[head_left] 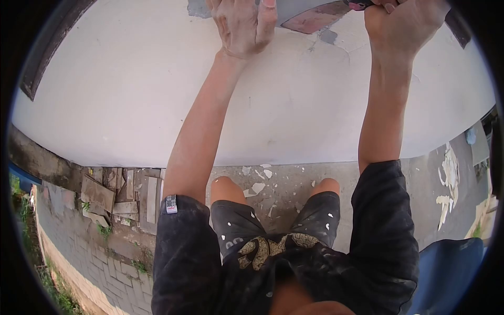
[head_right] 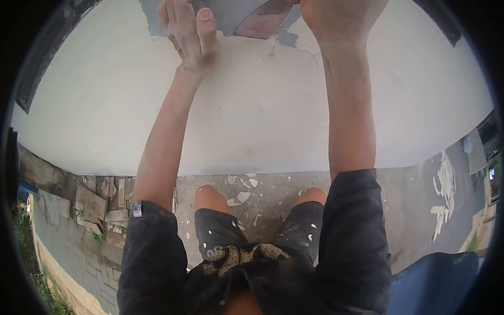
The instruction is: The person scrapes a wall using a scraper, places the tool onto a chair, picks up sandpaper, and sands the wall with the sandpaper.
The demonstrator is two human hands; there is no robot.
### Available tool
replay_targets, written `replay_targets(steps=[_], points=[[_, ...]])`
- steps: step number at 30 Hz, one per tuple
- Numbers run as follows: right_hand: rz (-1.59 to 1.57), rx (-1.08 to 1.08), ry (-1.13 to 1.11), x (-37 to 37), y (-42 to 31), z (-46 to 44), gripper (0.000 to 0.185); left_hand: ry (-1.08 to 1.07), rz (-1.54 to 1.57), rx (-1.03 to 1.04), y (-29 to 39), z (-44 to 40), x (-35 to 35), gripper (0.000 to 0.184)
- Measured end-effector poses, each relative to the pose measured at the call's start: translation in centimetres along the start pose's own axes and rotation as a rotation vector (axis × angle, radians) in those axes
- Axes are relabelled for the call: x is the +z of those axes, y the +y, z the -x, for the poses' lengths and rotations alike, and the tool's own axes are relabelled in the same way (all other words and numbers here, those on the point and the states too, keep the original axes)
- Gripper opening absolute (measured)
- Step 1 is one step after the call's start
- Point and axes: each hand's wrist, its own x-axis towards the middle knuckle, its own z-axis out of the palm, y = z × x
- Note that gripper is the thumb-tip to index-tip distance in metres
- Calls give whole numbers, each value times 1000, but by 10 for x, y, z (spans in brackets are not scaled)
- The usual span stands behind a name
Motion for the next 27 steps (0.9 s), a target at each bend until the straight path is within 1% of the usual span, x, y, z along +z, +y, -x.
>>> replay_targets(steps=[3, 4, 6, 8, 11, 14, 16, 19, 20, 21, 22, 23, 25, 26, 27], points=[[-93, 68, -56, -1, -6, -1, 44, -10, 6, -17, 0, 1, -2, 39], [-186, 82, -92, 2, -17, -6, 44, -18, 1, -25, -1, 1, -2, 39], [-100, 87, -64, 13, -17, 0, 44, -27, 4, -72, -1, 5, -2, 41], [60, 24, 41, 12, 0, 7, 45, -12, 18, -100, 1, 5, -3, 45], [47, 54, 24, 16, -4, 5, 45, 31, 62, -118, -5, 10, -1, 53], [114, 14, 35, 14, -6, 6, 44, 50, 85, -157, -5, 13, -6, 60], [158, 10, 73, 30, 4, 7, 44, 57, 93, -156, -7, 10, -6, 63], [109, -25, -15, 18, -14, -7, 43, 91, 104, -134, -16, 14, -5, 66], [120, -12, -30, 15, -17, -9, 43, 105, 125, -161, -17, 17, -4, 66], [140, 64, 46, 19, -10, 1, 43, 109, 154, -200, -9, 16, -5, 66], [237, 280, 151, 22, 10, 23, 43, 128, 187, -224, -6, 12, -3, 66], [325, 481, 247, 20, 32, 42, 43, 135, 184, -189, -8, 11, -1, 66], [110, 269, 168, 2, 20, 39, 43, 131, 153, -120, -21, 20, -1, 65], [-102, 163, 95, -1, 6, 22, 44, 128, 147, -115, -21, 22, -3, 65], [-59, 110, 52, 2, 0, 13, 44, 130, 146, -114, -20, 17, -3, 65]])
